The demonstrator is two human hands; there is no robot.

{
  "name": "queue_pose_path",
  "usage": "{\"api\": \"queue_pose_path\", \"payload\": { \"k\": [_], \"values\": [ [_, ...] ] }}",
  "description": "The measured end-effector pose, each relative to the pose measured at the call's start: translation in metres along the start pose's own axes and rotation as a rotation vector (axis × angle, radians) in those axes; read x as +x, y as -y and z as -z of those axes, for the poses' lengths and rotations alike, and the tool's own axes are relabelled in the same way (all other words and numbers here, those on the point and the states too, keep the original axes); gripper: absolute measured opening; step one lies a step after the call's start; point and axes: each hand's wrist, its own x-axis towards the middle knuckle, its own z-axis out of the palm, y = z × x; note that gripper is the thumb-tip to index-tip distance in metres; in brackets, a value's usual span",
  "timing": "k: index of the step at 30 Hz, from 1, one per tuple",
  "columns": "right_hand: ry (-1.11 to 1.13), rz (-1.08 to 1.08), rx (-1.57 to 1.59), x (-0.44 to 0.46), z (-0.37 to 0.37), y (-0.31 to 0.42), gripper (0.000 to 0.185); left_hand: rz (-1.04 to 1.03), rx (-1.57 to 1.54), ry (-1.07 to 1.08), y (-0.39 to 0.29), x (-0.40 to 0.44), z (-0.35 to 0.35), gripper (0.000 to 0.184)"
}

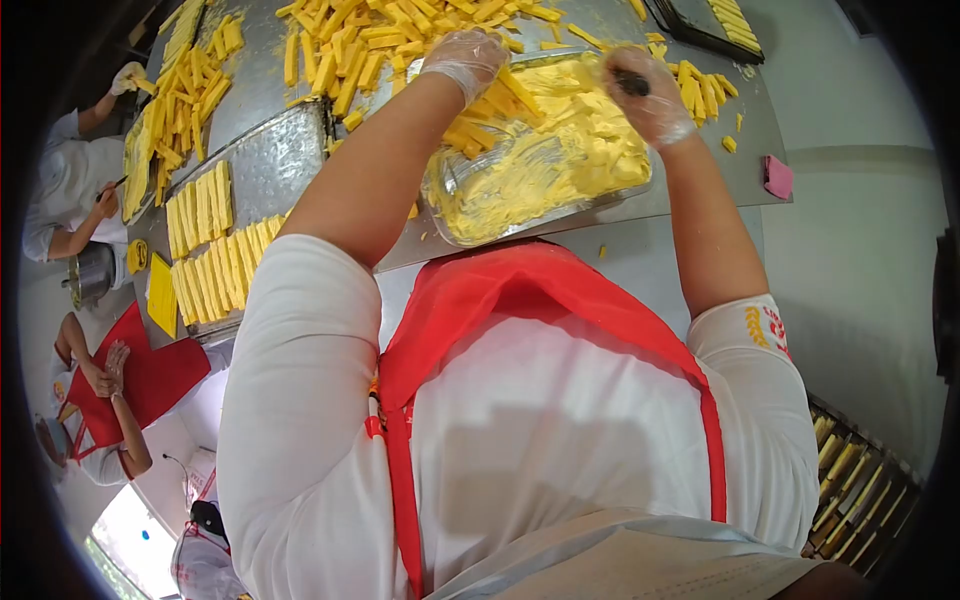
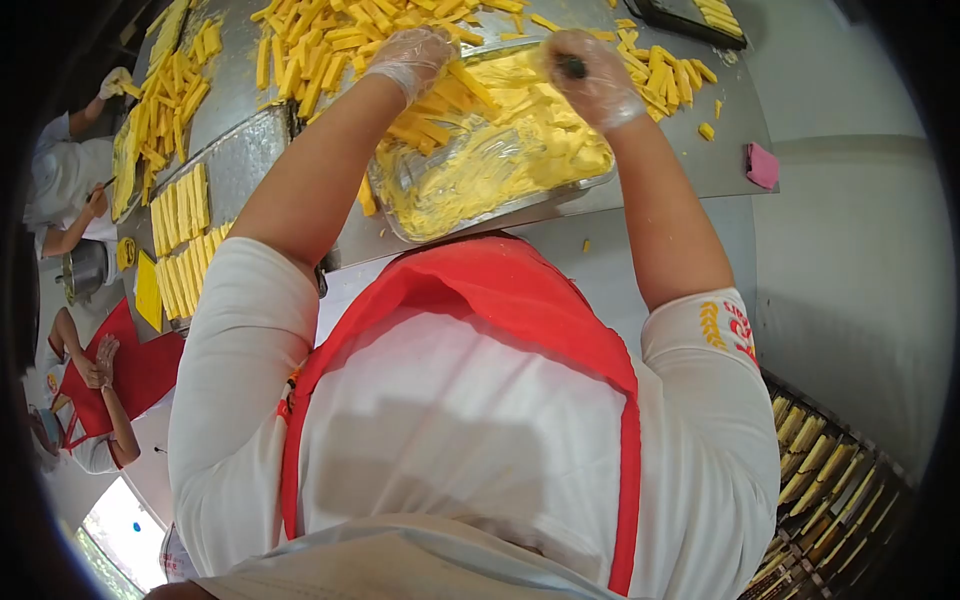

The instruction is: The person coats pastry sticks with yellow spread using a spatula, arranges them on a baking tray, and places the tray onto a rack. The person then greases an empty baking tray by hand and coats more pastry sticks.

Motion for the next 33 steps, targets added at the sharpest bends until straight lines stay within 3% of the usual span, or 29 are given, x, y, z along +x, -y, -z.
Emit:
{"api": "queue_pose_path", "payload": {
  "k": [2, 4, 9, 11, 13, 15, 17, 19, 21, 22, 23, 25, 26, 28, 29, 31, 32, 33],
  "values": [
    [0.027, 0.244, 0.03, 0.008, -0.006, -0.005, 0.021, 0.025, -0.038, 0.093, 0.0, 0.016, -0.007, 0.037],
    [0.097, 0.224, 0.043, -0.001, -0.019, -0.018, 0.021, 0.07, -0.006, 0.293, -0.007, 0.026, 0.004, 0.046],
    [0.413, -0.008, 0.253, -0.013, 0.028, -0.021, 0.013, 0.01, -0.197, 0.087, -0.013, -0.005, 0.032, 0.031],
    [0.349, 0.001, 0.227, -0.02, 0.027, -0.032, 0.015, 0.038, -0.296, -0.002, -0.026, -0.024, 0.044, 0.026],
    [0.131, -0.118, 0.567, -0.023, 0.016, -0.034, 0.017, 0.214, -0.551, 0.051, -0.04, -0.044, 0.046, 0.029],
    [0.121, -0.142, 0.677, -0.024, -0.009, -0.032, 0.018, 0.263, -0.586, -0.017, -0.051, -0.066, 0.023, 0.026],
    [0.292, -0.029, 0.493, -0.023, -0.029, -0.038, 0.01, 0.311, -0.616, -0.087, -0.065, -0.082, 0.006, 0.024],
    [0.273, -0.066, 0.382, -0.02, -0.024, -0.036, 0.01, 0.391, -0.595, -0.16, -0.079, -0.093, -0.003, 0.02],
    [0.037, 0.145, -0.113, -0.013, -0.014, -0.033, 0.01, 0.44, -0.618, -0.166, -0.092, -0.097, -0.01, 0.024],
    [-0.05, 0.181, 0.096, -0.014, -0.014, -0.025, 0.01, 0.519, -0.663, -0.201, -0.1, -0.095, -0.011, 0.026],
    [-0.048, 0.191, 0.103, -0.016, -0.012, -0.016, 0.01, 0.597, -0.705, -0.24, -0.109, -0.092, -0.012, 0.029],
    [0.144, 0.227, 0.534, -0.018, -0.003, 0.013, 0.009, 0.606, -0.648, -0.305, -0.121, -0.086, -0.012, 0.028],
    [0.222, 0.111, 0.741, -0.024, -0.016, 0.015, 0.008, 0.668, -0.731, -0.301, -0.127, -0.083, -0.008, 0.028],
    [0.158, 0.111, 0.8, -0.018, -0.065, -0.04, 0.008, 0.733, -0.814, -0.291, -0.131, -0.084, -0.007, 0.028],
    [0.13, 0.071, 0.668, -0.017, -0.059, -0.047, 0.01, 0.726, -0.768, -0.282, -0.132, -0.086, -0.01, 0.028],
    [0.109, 0.029, 0.542, -0.018, -0.046, -0.045, 0.011, 0.723, -0.719, -0.27, -0.133, -0.088, -0.009, 0.028],
    [0.1, -0.003, 0.742, -0.018, -0.043, -0.041, 0.011, 0.709, -0.705, -0.255, -0.131, -0.088, -0.007, 0.027],
    [0.109, 0.089, 0.648, -0.018, -0.033, -0.027, 0.012, 0.696, -0.695, -0.238, -0.13, -0.088, -0.005, 0.027]
  ]
}}
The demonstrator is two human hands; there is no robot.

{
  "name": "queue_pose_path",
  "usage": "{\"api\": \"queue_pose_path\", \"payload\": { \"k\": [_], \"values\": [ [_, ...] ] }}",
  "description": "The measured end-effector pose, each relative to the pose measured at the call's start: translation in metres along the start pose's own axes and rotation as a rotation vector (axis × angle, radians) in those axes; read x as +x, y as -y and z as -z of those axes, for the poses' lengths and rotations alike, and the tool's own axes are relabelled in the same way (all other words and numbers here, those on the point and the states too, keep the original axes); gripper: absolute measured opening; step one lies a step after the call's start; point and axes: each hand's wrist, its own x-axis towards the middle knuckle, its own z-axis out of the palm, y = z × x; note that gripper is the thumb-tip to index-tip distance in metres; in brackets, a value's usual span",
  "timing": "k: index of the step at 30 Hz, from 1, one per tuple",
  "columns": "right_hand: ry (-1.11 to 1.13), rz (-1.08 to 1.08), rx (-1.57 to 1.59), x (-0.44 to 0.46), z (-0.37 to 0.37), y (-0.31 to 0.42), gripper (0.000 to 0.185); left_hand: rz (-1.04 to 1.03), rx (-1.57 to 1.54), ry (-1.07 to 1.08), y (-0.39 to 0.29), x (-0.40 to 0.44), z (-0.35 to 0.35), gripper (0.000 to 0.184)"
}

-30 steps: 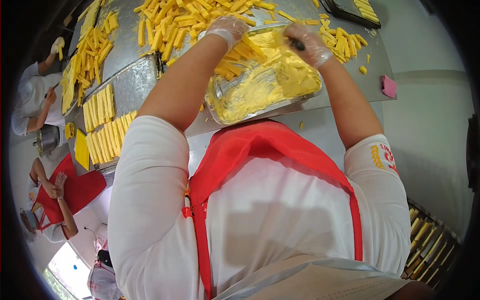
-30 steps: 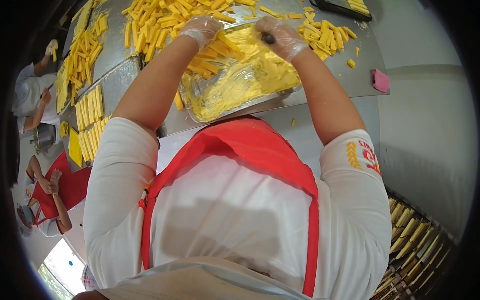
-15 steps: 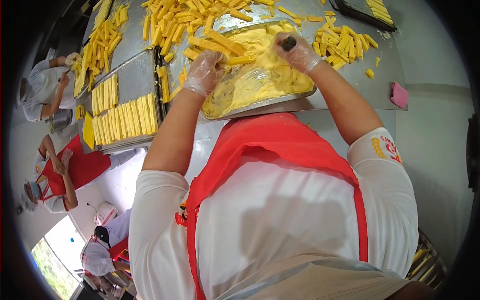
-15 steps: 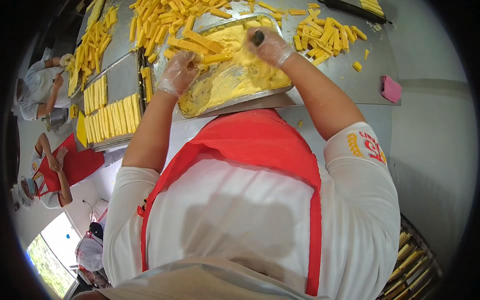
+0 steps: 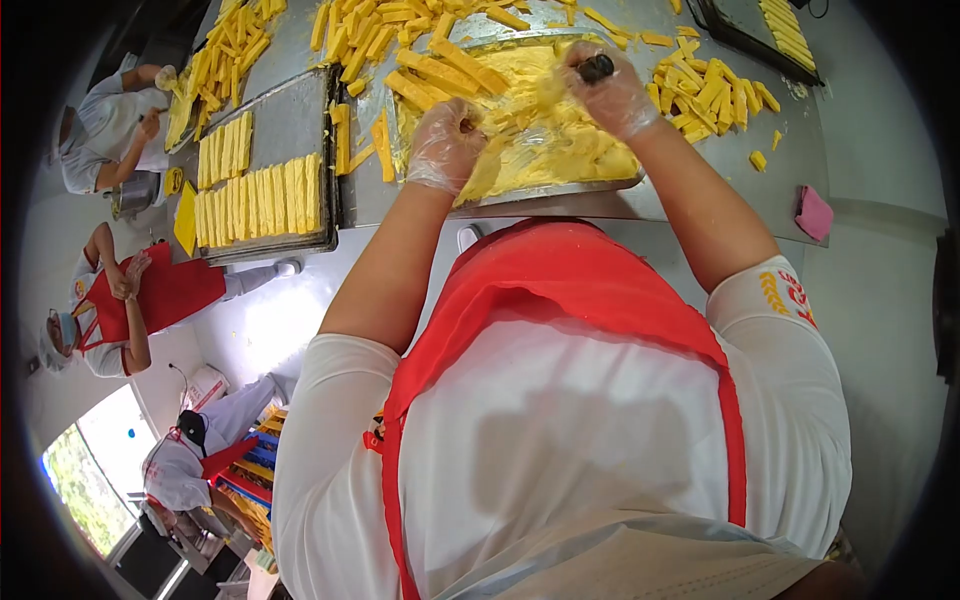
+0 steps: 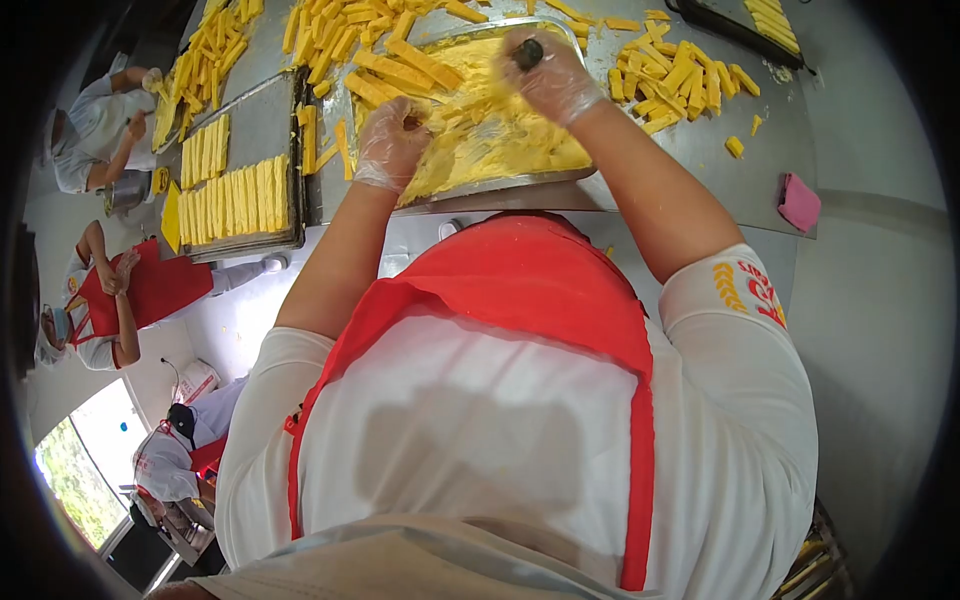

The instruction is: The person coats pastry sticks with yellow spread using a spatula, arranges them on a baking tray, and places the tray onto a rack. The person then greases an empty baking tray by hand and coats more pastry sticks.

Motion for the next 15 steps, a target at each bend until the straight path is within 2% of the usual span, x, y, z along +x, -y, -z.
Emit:
{"api": "queue_pose_path", "payload": {
  "k": [1, 2, 4, 6, 7, 8, 9, 12, 13, 14, 15],
  "values": [
    [0.032, 0.079, -0.094, 0.0, 0.0, 0.017, 0.012, 0.006, -0.001, -0.002, -0.002, 0.001, 0.001, 0.027],
    [0.065, 0.116, 0.057, -0.005, -0.015, 0.027, 0.014, 0.041, -0.023, 0.011, -0.004, 0.002, 0.001, 0.025],
    [0.06, 0.186, -0.015, -0.007, -0.025, 0.03, 0.009, 0.077, -0.042, 0.017, -0.001, 0.003, 0.0, 0.024],
    [-0.06, 0.049, -0.018, -0.008, -0.016, -0.006, 0.009, 0.106, -0.12, 0.065, 0.01, 0.002, -0.002, 0.022],
    [-0.094, -0.094, -0.113, -0.009, -0.006, -0.011, 0.008, 0.11, -0.117, 0.053, 0.008, 0.0, 0.005, 0.022],
    [-0.06, -0.144, -0.178, -0.01, 0.005, -0.015, 0.007, 0.093, -0.124, 0.088, 0.004, -0.006, 0.016, 0.02],
    [-0.146, 0.023, -0.339, -0.012, 0.008, -0.022, 0.009, 0.081, -0.127, 0.118, 0.007, -0.01, 0.028, 0.019],
    [-0.091, -0.007, -0.355, -0.019, 0.01, -0.012, 0.01, 0.075, -0.268, -0.084, 0.07, -0.026, 0.054, 0.018],
    [-0.067, -0.014, -0.388, -0.021, 0.009, -0.011, 0.01, -0.064, 0.01, -0.213, 0.066, -0.028, 0.095, 0.016],
    [-0.124, -0.027, -0.351, -0.025, 0.005, -0.017, 0.01, -0.032, -0.124, -0.356, 0.099, -0.023, 0.11, 0.014],
    [-0.184, -0.049, -0.32, -0.027, -0.001, -0.02, 0.01, -0.057, -0.03, -0.426, 0.137, -0.017, 0.135, 0.018]
  ]
}}
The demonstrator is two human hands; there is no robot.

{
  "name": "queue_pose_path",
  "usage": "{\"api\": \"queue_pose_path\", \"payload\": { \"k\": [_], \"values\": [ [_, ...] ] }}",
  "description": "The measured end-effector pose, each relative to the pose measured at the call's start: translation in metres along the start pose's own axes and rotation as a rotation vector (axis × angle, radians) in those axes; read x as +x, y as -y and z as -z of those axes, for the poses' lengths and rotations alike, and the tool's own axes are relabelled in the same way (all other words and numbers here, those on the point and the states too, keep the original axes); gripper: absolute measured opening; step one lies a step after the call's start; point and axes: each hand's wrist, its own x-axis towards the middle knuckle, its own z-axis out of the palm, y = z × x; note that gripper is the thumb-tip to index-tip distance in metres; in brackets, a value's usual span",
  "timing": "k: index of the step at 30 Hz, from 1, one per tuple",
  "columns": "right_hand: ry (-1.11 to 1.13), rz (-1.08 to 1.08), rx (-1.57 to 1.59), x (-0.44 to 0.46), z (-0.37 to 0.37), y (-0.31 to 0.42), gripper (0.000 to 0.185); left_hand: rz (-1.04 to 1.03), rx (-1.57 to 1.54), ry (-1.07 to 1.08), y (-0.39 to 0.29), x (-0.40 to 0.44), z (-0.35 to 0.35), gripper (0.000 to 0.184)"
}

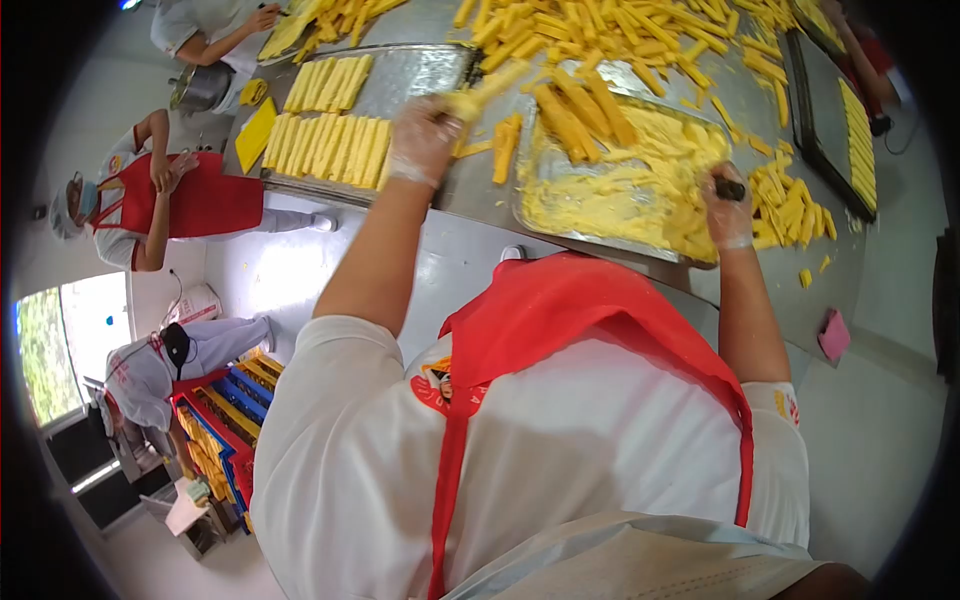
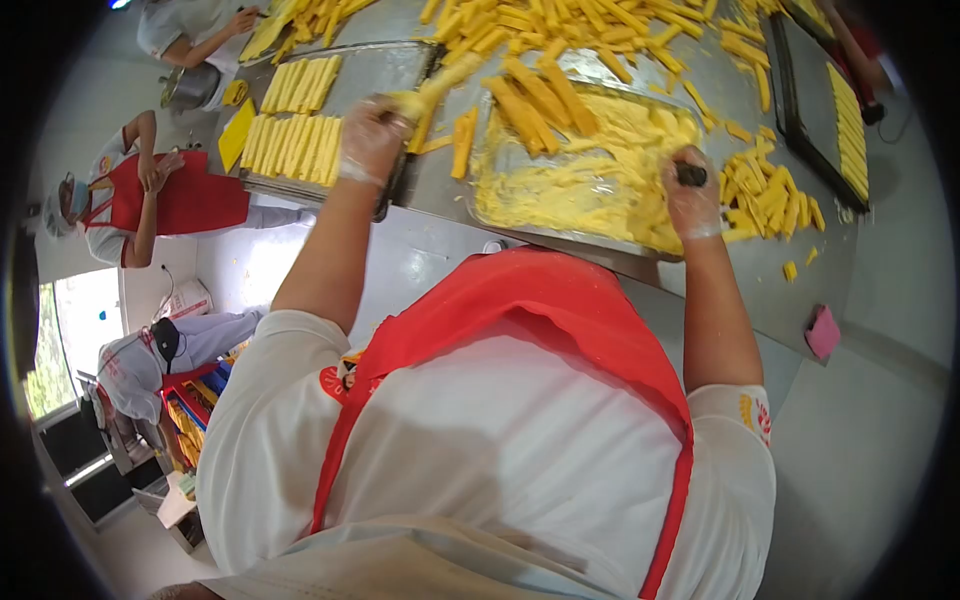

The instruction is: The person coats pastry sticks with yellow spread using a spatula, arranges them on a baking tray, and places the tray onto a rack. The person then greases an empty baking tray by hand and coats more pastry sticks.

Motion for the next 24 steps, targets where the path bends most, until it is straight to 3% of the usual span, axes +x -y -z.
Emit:
{"api": "queue_pose_path", "payload": {
  "k": [3, 5, 8, 10, 12, 14, 15, 17, 21, 24],
  "values": [
    [0.006, -0.104, 0.202, -0.004, -0.009, 0.008, 0.01, 0.301, 0.434, -0.101, 0.055, 0.041, 0.062, 0.031],
    [-0.007, -0.091, 0.068, -0.004, -0.014, 0.016, 0.011, 0.376, 0.541, -0.089, 0.135, 0.066, 0.077, 0.029],
    [-0.045, -0.157, 0.112, -0.005, -0.02, 0.017, 0.011, 0.494, 0.715, 0.096, 0.183, 0.078, 0.08, 0.037],
    [-0.005, -0.129, -0.084, -0.002, -0.019, 0.031, 0.011, 0.475, 0.996, 0.268, 0.179, 0.077, 0.078, 0.028],
    [-0.024, -0.135, -0.168, -0.002, -0.022, 0.041, 0.011, 0.403, 1.068, 0.376, 0.182, 0.083, 0.084, 0.031],
    [-0.05, -0.08, -0.273, -0.002, -0.023, 0.05, 0.011, 0.204, 0.962, 0.129, 0.165, 0.071, 0.086, 0.032],
    [-0.058, -0.039, -0.315, -0.002, -0.025, 0.056, 0.011, 0.171, 0.935, 0.146, 0.153, 0.075, 0.076, 0.032],
    [-0.062, -0.039, -0.264, 0.004, -0.032, 0.077, 0.011, -0.178, 0.782, 0.072, 0.122, 0.085, 0.053, 0.033],
    [-0.183, 0.07, -0.143, 0.037, -0.053, 0.097, 0.01, -0.494, 0.264, 0.309, 0.026, 0.113, -0.043, 0.035],
    [-0.238, 0.092, -0.279, 0.069, -0.068, 0.088, 0.01, -0.553, 0.227, 0.487, -0.033, 0.126, -0.112, 0.039]
  ]
}}
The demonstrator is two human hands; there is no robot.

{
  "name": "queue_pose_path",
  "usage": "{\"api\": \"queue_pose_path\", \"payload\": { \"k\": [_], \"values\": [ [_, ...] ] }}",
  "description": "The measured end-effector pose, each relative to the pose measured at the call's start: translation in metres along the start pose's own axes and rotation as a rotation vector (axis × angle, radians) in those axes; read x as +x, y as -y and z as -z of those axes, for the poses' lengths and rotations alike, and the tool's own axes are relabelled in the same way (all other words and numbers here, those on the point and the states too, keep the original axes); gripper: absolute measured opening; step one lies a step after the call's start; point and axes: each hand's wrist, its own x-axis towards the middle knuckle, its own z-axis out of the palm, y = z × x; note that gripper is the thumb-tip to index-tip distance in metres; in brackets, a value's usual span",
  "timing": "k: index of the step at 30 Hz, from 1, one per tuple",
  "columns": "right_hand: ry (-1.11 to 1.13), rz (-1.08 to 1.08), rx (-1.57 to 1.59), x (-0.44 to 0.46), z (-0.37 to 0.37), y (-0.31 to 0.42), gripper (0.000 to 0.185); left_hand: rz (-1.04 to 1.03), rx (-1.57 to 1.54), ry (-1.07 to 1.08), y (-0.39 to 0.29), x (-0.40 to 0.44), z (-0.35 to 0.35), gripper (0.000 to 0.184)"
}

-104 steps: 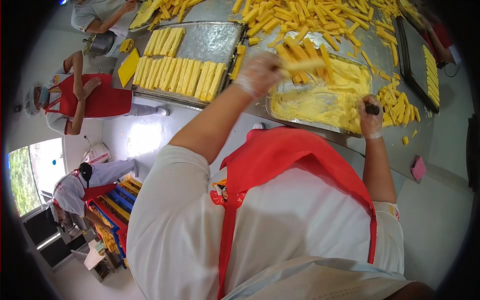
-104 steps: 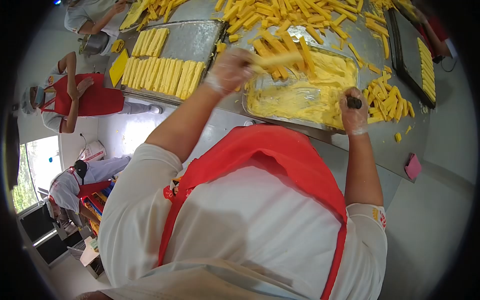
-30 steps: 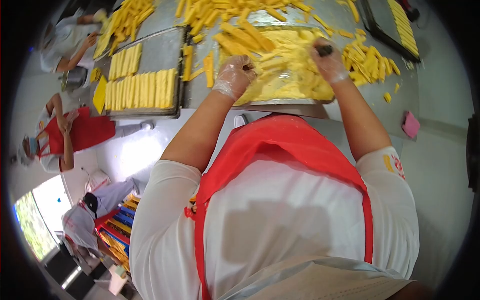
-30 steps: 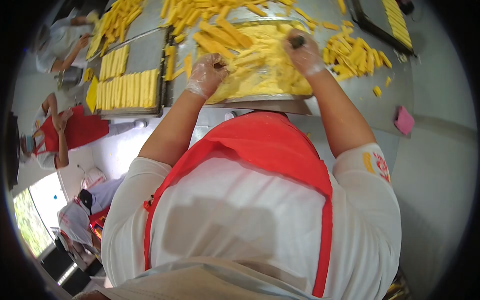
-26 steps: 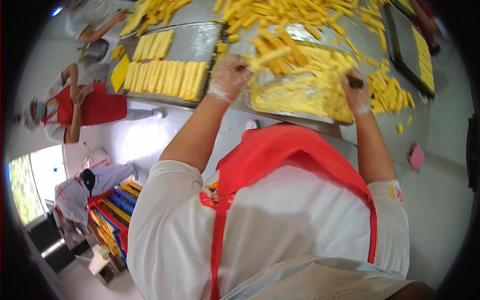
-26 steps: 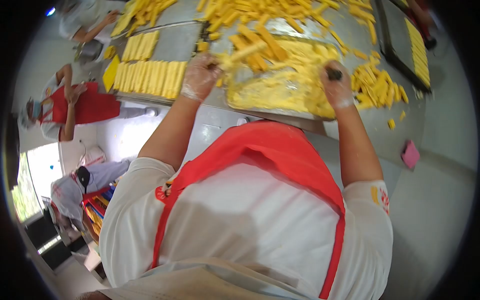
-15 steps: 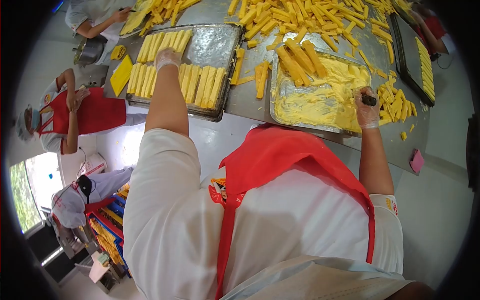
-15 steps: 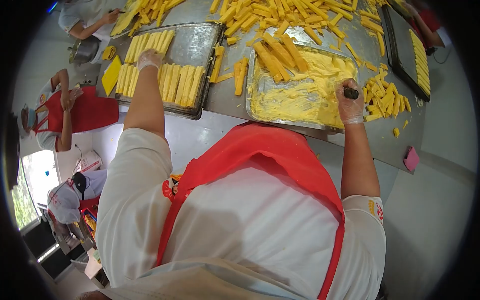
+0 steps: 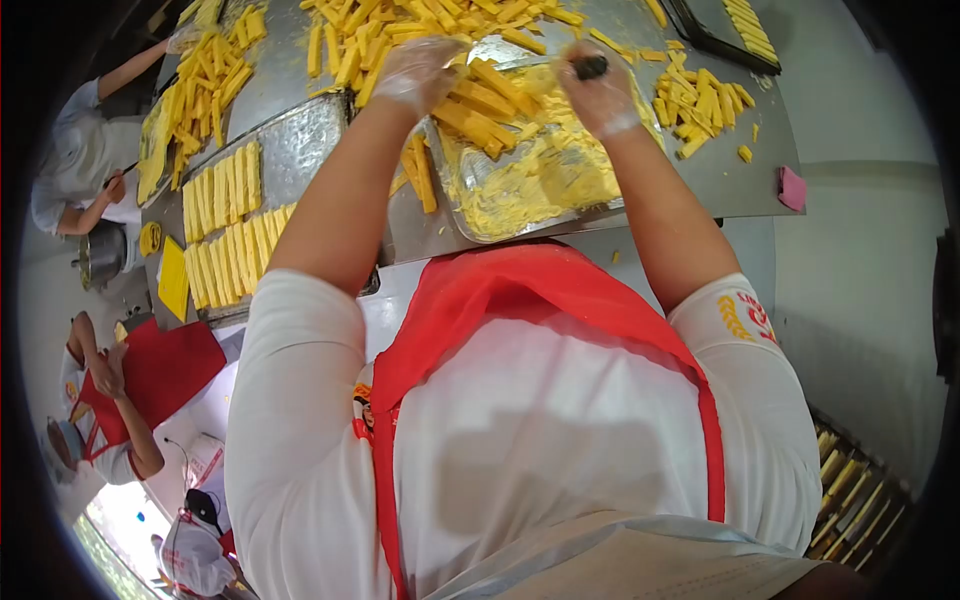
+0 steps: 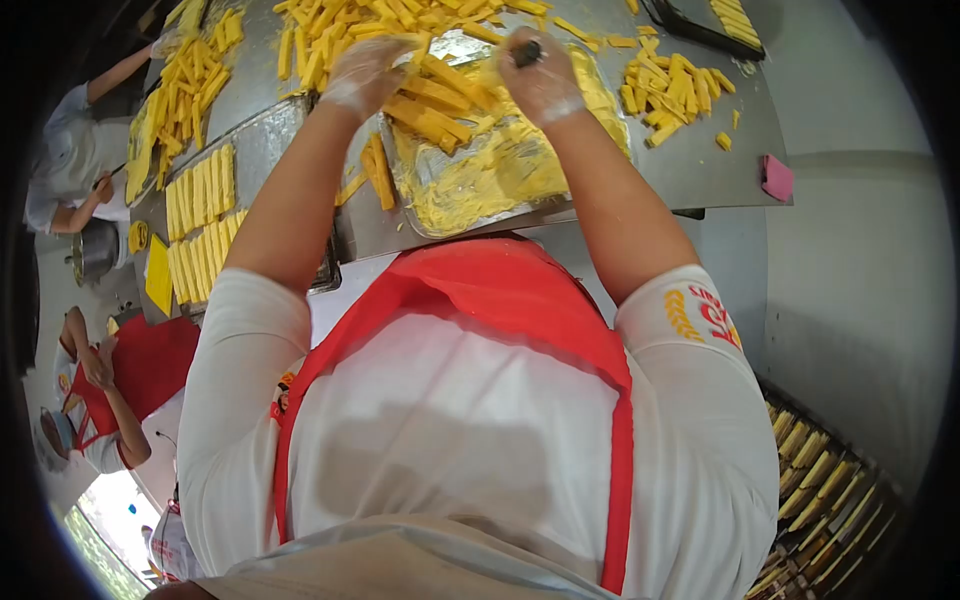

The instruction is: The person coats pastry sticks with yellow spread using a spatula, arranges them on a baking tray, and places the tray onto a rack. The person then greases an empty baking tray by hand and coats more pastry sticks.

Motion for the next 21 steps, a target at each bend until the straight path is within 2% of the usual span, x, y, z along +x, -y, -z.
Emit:
{"api": "queue_pose_path", "payload": {
  "k": [2, 5, 7, 9, 11, 13, 14, 16, 17, 18, 19, 20, 21],
  "values": [
    [0.168, -0.224, 0.198, 0.004, -0.015, -0.01, 0.011, 0.175, 0.079, 0.289, -0.015, 0.026, -0.028, 0.04],
    [0.224, -0.27, 0.07, -0.003, -0.004, -0.038, 0.01, 0.116, 0.167, 0.412, -0.025, 0.038, -0.032, 0.038],
    [0.215, -0.273, 0.127, -0.014, 0.008, -0.071, 0.01, 0.029, 0.173, 0.378, -0.026, 0.032, -0.022, 0.038],
    [0.074, -0.109, -0.196, -0.016, 0.034, -0.074, 0.006, 0.078, 0.037, 0.327, -0.035, 0.03, -0.005, 0.037],
    [0.134, -0.176, -0.133, -0.017, 0.063, -0.055, 0.006, 0.018, -0.075, 0.319, -0.034, 0.021, -0.004, 0.041],
    [0.218, -0.194, 0.182, -0.021, 0.077, -0.042, 0.007, 0.156, -0.336, 0.423, -0.048, 0.005, 0.002, 0.04],
    [0.224, -0.191, 0.192, -0.023, 0.077, -0.044, 0.007, 0.332, -0.588, 0.516, -0.06, -0.003, 0.012, 0.041],
    [0.542, -0.199, 0.286, -0.031, 0.074, -0.055, 0.01, 0.433, -0.628, 0.474, -0.071, -0.02, 0.014, 0.042],
    [0.549, -0.19, 0.298, -0.034, 0.071, -0.069, 0.01, 0.518, -0.673, 0.438, -0.075, -0.029, 0.012, 0.043],
    [0.45, -0.141, 0.236, -0.03, 0.072, -0.073, 0.01, 0.636, -0.74, 0.42, -0.077, -0.038, 0.008, 0.046],
    [0.351, -0.089, 0.173, -0.027, 0.072, -0.076, 0.01, 0.65, -0.737, 0.411, -0.08, -0.044, 0.005, 0.046],
    [0.379, -0.037, -0.079, -0.023, 0.077, -0.08, 0.01, 0.644, -0.837, 0.44, -0.084, -0.051, 0.003, 0.045],
    [0.39, -0.025, -0.069, -0.018, 0.08, -0.075, 0.01, 0.639, -0.938, 0.47, -0.088, -0.058, 0.001, 0.044]
  ]
}}
